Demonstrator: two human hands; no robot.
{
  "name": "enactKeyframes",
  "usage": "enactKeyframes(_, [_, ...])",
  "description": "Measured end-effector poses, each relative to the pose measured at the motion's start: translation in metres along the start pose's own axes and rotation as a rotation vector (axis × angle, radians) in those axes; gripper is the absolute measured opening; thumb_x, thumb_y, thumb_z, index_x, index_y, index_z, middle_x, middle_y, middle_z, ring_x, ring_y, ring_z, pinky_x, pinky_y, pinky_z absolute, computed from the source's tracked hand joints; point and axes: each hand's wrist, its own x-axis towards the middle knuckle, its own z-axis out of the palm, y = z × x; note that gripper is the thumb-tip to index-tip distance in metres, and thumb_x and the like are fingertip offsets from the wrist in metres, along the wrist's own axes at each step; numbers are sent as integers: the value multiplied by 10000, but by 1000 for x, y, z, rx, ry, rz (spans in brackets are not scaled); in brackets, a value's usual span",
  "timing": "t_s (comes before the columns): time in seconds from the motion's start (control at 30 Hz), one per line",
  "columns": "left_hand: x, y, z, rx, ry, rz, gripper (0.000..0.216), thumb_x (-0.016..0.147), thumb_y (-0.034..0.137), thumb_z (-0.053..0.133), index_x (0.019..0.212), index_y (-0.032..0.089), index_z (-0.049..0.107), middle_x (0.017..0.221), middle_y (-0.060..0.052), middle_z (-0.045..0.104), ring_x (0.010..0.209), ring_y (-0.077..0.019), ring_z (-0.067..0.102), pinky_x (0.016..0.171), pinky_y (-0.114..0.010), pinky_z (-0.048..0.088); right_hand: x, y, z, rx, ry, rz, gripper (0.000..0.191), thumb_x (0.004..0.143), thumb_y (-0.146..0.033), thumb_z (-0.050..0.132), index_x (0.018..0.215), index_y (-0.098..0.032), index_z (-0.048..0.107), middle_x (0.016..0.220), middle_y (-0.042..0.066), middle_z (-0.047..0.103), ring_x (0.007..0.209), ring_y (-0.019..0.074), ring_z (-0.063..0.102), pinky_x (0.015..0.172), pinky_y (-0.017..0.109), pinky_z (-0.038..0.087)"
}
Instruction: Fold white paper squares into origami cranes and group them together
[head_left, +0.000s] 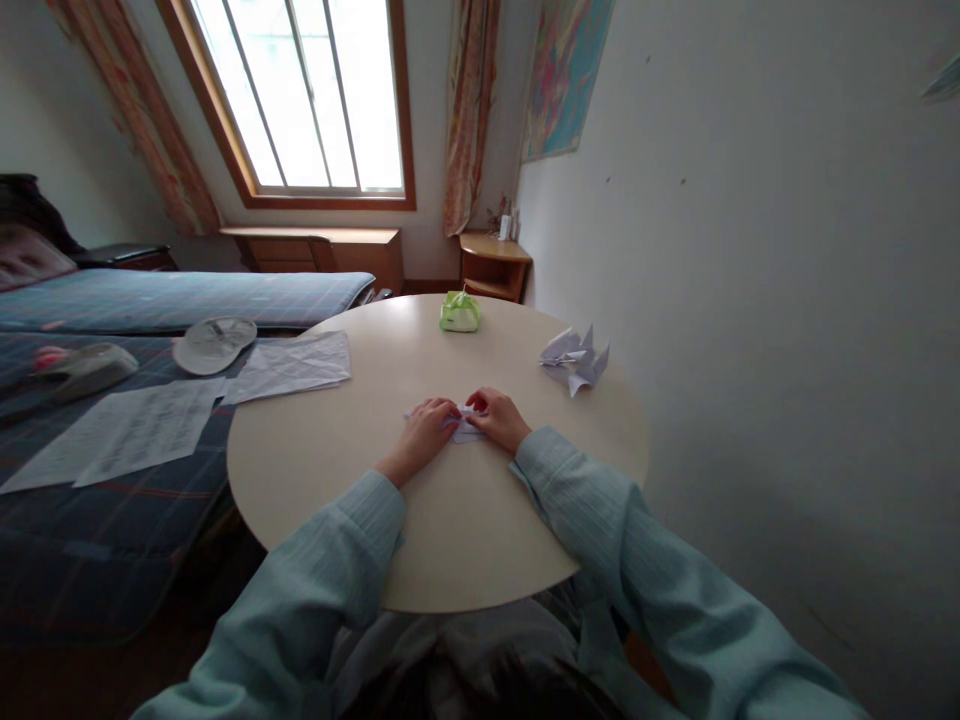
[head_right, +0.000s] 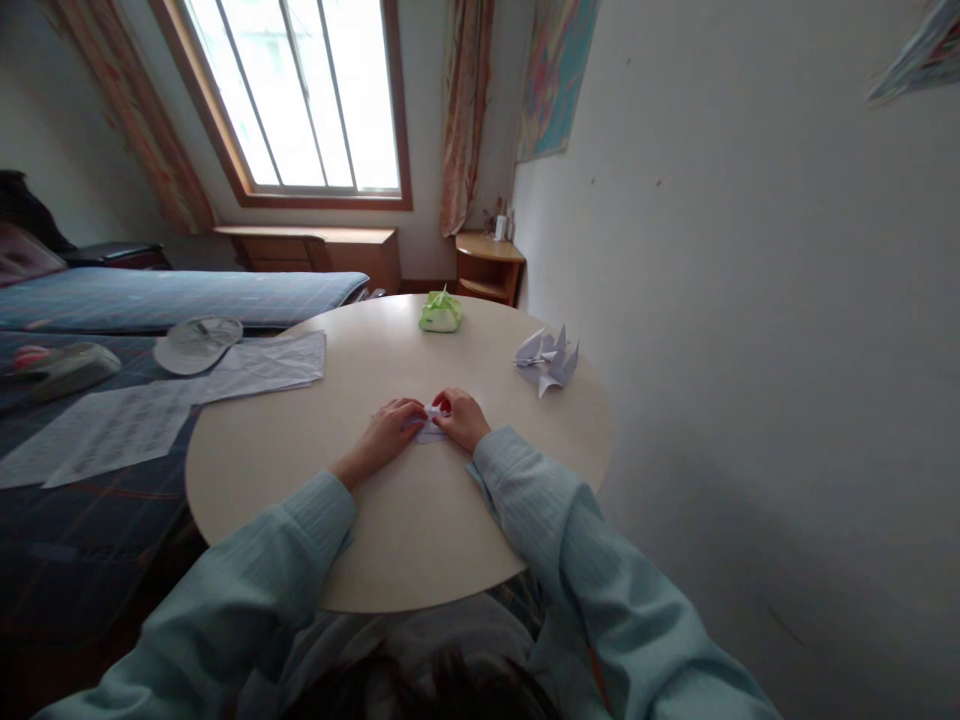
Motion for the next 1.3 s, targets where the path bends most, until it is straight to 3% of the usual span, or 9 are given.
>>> enactKeyframes(0.33, [0,0,-1,33,34,19,116,737,180,511,801,182,607,910,-45,586,890,-171,498,812,-300,395,-1,2,4,103,69,-106,242,603,-20,520,807,-148,544,742,3,488,655,95,469,622,225,412])
enactKeyframes(0.7, [-1,0,-2,51,79,14,113,731,178,511,785,207,606,838,-29,580,833,-160,496,757,-283,395,-3,-2,3,148,-3,-176,314,588,-9,481,855,-154,557,702,-9,551,640,92,503,608,213,397])
enactKeyframes(0.93, [0,2,-3,62,66,-10,100,724,155,500,741,205,585,814,-29,575,815,-158,501,725,-272,396,-3,-2,4,145,-11,-154,290,582,-18,477,821,-154,567,642,-28,542,582,76,472,580,194,373])
enactKeyframes(1.3, [-1,4,-4,114,30,-48,112,766,192,470,840,178,552,856,-48,588,836,-171,515,726,-279,407,-3,1,6,66,-16,-176,190,623,-47,496,767,-143,573,667,-3,524,621,91,463,589,201,366])
